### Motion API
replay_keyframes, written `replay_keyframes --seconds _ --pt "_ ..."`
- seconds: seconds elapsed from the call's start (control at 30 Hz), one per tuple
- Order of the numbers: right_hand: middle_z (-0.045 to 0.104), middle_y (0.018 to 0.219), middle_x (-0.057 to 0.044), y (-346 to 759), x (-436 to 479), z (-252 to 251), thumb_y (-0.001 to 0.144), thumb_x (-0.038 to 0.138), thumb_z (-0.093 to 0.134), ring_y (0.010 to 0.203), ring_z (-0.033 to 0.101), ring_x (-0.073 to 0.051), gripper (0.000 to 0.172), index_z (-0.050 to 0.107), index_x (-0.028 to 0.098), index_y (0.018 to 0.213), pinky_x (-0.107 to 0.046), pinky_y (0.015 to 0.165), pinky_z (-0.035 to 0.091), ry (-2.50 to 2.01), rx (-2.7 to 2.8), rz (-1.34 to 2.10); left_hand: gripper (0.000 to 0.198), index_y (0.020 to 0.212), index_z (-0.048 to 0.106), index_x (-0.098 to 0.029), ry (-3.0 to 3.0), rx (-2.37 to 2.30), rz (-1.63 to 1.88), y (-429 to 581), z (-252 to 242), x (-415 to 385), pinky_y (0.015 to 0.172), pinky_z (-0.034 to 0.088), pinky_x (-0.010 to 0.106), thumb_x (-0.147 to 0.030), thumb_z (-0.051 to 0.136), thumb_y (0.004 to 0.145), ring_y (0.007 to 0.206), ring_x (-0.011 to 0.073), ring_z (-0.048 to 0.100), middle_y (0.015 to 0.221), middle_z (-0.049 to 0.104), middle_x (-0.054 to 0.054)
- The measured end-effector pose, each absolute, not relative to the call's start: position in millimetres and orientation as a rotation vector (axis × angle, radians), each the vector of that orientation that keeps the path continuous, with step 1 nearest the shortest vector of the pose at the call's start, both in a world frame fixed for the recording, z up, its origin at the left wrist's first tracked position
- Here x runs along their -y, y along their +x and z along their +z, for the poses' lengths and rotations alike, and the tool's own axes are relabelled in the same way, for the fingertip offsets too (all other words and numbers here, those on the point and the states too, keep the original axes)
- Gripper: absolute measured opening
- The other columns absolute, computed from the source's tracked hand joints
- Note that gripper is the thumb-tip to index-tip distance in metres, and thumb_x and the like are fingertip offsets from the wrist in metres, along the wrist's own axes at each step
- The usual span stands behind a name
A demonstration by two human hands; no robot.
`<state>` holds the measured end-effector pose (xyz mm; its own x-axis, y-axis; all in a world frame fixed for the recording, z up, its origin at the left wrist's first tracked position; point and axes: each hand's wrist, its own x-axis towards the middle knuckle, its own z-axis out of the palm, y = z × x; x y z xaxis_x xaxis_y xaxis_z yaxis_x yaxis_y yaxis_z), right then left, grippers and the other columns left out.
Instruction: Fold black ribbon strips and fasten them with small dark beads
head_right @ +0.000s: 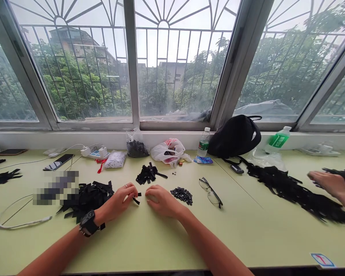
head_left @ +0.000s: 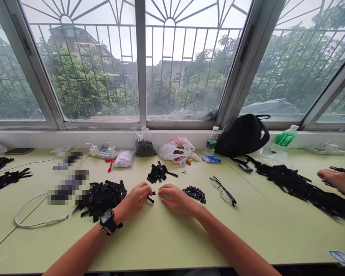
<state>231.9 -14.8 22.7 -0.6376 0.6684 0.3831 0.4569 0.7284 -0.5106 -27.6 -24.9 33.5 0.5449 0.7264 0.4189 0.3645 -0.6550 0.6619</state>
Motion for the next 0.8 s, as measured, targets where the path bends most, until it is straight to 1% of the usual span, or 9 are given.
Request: replay_keyframes --seconds 0.2,0.47,0.67,0.8 --pt "0.073 0.120 -0.008 231.6 14.8 23.3 0.094 0.016 0.064 0.115 0.066 -0.024 0.027 0.071 0.025 0.119 -0.039 0.106 0.052 -0.851 2.385 0.503 0.029 0.095 0.068 -0.019 2.281 -0.875 0.957 -27.5 32.7 25.0 0.081 0.048 0.035 -0.022 0.041 0.107 0.089 0.0200 0.057 0.101 0.062 0.007" --pt "0.072 0.122 -0.009 232.8 14.8 23.6 0.095 0.017 0.064 0.116 0.065 -0.025 0.028 0.071 0.024 0.121 -0.041 0.107 0.052 -0.859 2.390 0.523 0.028 0.098 0.067 -0.019 2.280 -0.876 0.955 -29.2 29.0 21.4 0.081 0.048 0.033 -0.018 0.040 0.106 0.088 0.0187 0.057 0.101 0.059 0.007" --pt "0.072 0.120 -0.009 232.0 14.9 23.7 0.095 0.017 0.064 0.114 0.066 -0.025 0.027 0.072 0.025 0.121 -0.041 0.105 0.053 -0.837 2.386 0.504 0.029 0.096 0.069 -0.019 2.273 -0.878 0.953 -28.4 28.6 22.2 0.080 0.049 0.035 -0.021 0.043 0.107 0.087 0.0195 0.058 0.099 0.061 0.007" --pt "0.073 0.118 -0.009 231.4 14.6 22.1 0.095 0.016 0.064 0.113 0.067 -0.025 0.027 0.072 0.024 0.119 -0.040 0.104 0.053 -0.835 2.382 0.485 0.027 0.098 0.069 -0.020 2.278 -0.861 0.928 -28.5 28.8 22.1 0.082 0.049 0.035 -0.020 0.044 0.107 0.089 0.0200 0.059 0.099 0.062 0.007"
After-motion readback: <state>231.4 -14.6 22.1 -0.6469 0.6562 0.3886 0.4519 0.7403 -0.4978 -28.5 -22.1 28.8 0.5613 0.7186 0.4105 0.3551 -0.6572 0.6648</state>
